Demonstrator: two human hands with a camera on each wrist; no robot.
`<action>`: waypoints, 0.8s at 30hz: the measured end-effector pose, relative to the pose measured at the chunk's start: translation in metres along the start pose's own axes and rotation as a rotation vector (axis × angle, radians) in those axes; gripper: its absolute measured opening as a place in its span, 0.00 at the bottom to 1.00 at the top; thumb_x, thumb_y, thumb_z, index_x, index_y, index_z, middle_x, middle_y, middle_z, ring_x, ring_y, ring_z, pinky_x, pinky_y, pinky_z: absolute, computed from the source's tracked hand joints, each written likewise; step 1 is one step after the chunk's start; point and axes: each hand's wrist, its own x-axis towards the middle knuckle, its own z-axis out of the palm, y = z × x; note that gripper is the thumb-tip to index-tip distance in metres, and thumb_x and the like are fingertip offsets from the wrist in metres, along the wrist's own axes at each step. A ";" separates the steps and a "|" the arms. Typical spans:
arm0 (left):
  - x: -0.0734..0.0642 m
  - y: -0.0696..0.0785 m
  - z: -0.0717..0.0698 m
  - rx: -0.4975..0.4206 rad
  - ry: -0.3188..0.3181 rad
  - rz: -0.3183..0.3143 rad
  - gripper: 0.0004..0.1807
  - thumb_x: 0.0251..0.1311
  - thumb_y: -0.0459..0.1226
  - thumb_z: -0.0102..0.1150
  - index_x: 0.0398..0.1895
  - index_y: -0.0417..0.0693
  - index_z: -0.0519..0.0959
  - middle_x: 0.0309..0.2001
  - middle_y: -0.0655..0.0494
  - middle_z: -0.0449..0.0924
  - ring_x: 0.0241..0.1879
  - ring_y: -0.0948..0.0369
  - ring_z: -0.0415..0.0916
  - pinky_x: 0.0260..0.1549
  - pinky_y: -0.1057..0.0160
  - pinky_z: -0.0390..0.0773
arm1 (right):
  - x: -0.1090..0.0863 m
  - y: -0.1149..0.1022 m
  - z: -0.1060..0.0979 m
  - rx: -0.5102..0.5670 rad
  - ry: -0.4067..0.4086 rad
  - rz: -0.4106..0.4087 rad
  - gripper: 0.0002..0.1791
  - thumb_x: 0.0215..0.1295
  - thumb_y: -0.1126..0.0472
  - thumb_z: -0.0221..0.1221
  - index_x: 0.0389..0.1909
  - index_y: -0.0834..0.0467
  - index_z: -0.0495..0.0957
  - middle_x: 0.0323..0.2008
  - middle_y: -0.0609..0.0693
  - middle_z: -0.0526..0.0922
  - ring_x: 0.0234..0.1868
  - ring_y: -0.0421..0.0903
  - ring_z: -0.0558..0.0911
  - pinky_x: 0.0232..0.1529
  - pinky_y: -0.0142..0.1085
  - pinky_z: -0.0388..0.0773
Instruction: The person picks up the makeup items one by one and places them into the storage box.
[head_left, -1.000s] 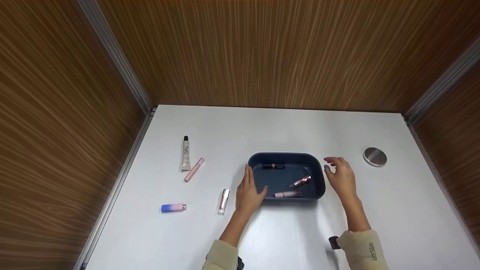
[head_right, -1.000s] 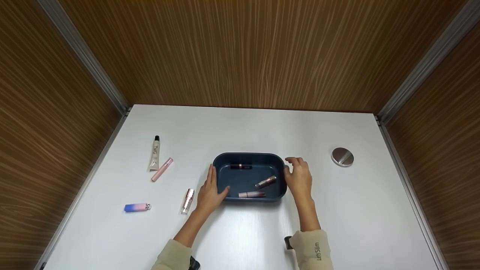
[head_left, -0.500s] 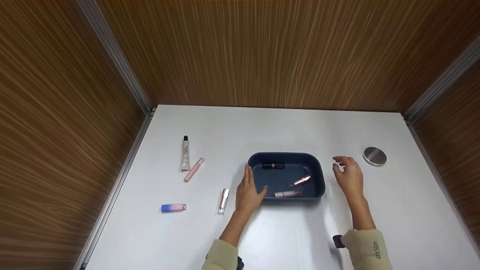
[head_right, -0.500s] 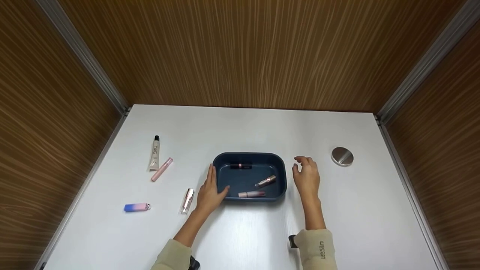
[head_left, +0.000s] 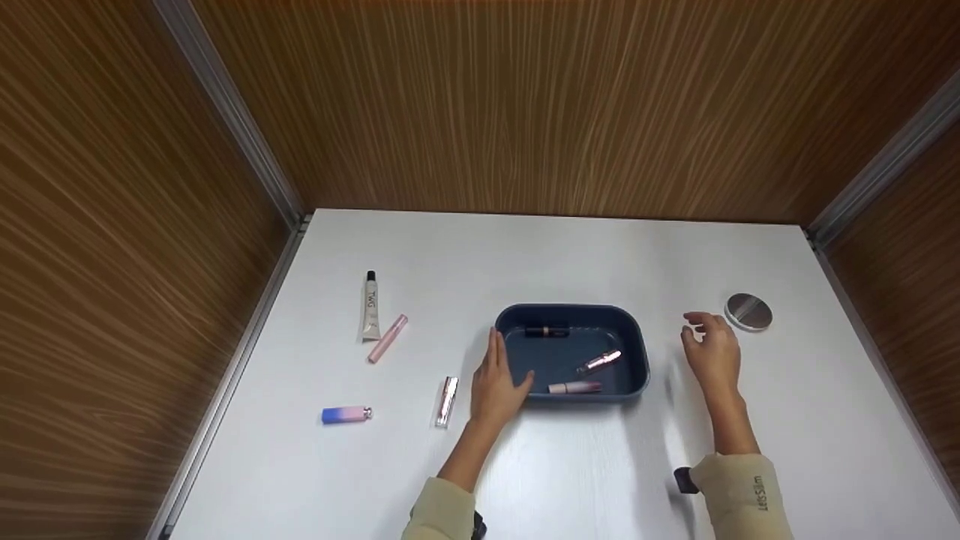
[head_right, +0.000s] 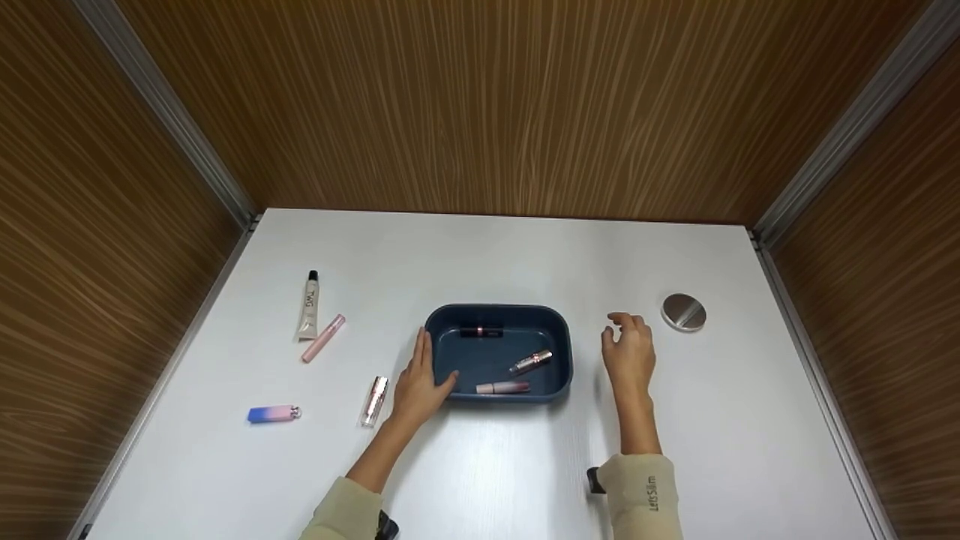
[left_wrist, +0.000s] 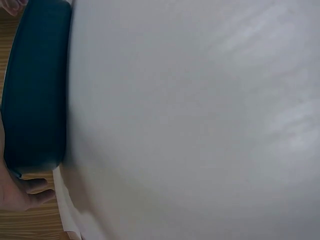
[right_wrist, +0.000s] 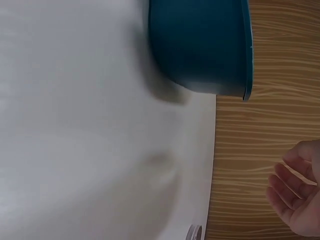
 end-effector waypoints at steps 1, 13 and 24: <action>0.000 0.000 0.000 -0.001 -0.001 -0.001 0.48 0.53 0.51 0.61 0.68 0.33 0.51 0.70 0.45 0.46 0.59 0.51 0.63 0.50 0.55 0.68 | 0.000 0.001 0.000 0.000 0.001 0.002 0.09 0.53 0.74 0.56 0.37 0.70 0.78 0.34 0.64 0.78 0.37 0.60 0.76 0.39 0.50 0.69; -0.001 -0.001 0.002 -0.004 0.043 0.030 0.48 0.51 0.49 0.63 0.67 0.30 0.53 0.69 0.42 0.49 0.57 0.51 0.66 0.46 0.55 0.71 | 0.002 0.014 -0.003 -0.033 0.034 0.062 0.10 0.53 0.73 0.55 0.37 0.70 0.78 0.36 0.65 0.78 0.38 0.61 0.76 0.39 0.51 0.68; -0.001 -0.001 0.001 0.002 0.025 0.020 0.48 0.52 0.50 0.61 0.68 0.32 0.52 0.70 0.43 0.47 0.58 0.51 0.65 0.48 0.55 0.70 | 0.012 0.029 -0.012 -0.045 0.059 0.149 0.12 0.54 0.72 0.54 0.40 0.70 0.78 0.38 0.65 0.76 0.40 0.60 0.76 0.41 0.51 0.67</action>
